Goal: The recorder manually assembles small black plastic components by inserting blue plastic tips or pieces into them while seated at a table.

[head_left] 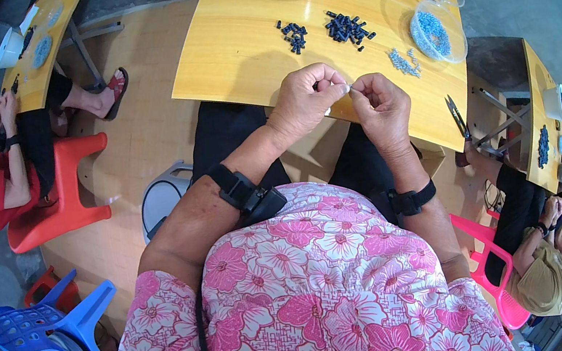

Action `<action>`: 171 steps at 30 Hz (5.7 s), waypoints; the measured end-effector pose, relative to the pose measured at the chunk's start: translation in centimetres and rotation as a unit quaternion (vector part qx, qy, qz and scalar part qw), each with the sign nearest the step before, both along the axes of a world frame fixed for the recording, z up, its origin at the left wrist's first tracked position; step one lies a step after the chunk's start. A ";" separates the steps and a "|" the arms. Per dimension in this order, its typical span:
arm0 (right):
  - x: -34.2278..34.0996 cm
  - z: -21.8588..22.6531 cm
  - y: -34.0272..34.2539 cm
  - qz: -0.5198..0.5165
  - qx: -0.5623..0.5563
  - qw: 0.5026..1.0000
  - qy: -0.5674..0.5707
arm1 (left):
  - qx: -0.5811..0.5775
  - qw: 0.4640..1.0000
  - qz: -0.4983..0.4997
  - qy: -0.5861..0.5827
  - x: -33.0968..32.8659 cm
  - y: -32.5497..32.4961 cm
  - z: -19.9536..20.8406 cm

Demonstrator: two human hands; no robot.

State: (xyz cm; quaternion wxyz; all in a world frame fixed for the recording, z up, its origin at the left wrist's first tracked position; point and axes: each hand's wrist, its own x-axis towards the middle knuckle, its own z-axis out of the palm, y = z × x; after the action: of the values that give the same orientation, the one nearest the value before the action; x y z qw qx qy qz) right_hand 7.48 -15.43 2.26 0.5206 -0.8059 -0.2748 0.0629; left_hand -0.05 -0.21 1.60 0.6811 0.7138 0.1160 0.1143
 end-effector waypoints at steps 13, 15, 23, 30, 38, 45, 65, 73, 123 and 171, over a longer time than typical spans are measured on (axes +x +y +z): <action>-0.5 -0.2 0.8 -0.054 0.050 0.993 0.096 | 0.185 0.974 0.082 -0.104 0.1 -0.6 1.1; -0.6 0.0 0.8 -0.045 0.034 0.994 0.095 | 0.240 0.957 0.077 -0.143 0.1 -0.2 1.0; -0.8 0.4 0.7 -0.036 0.013 0.998 0.046 | 0.190 0.973 0.071 -0.112 -0.1 -0.6 0.9; -0.5 0.8 0.6 0.000 -0.044 0.986 -0.158 | -0.060 0.993 0.058 0.080 -0.2 -1.5 0.4; -0.1 0.6 0.1 0.042 -0.096 0.955 -0.279 | -0.416 0.891 0.049 0.172 -0.1 -1.6 -0.2; 0.4 0.4 -0.1 0.052 -0.091 0.937 -0.334 | -0.489 0.850 0.029 0.194 0.2 -1.4 0.7; 1.6 -0.9 -0.6 -0.055 -0.035 0.997 0.028 | 0.135 0.989 0.056 -0.035 1.4 -0.8 -0.3; 1.3 -0.2 -0.3 -0.041 -0.049 0.997 0.044 | 0.242 0.964 0.052 -0.095 1.4 -0.3 -0.9; 0.1 0.2 0.1 -0.055 0.009 0.995 -0.084 | 0.174 0.982 0.066 -0.040 0.8 -1.0 0.9; 0.4 1.2 0.5 -0.017 0.091 0.956 0.279 | 0.168 0.979 0.048 -0.100 1.1 0.5 -0.6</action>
State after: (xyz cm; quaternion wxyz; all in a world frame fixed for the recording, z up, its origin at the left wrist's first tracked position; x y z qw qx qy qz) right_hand 7.92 -14.97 3.49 0.6484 -0.7104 -0.1092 0.2508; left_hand 1.10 0.27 0.95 0.5533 0.7966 0.0603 0.2360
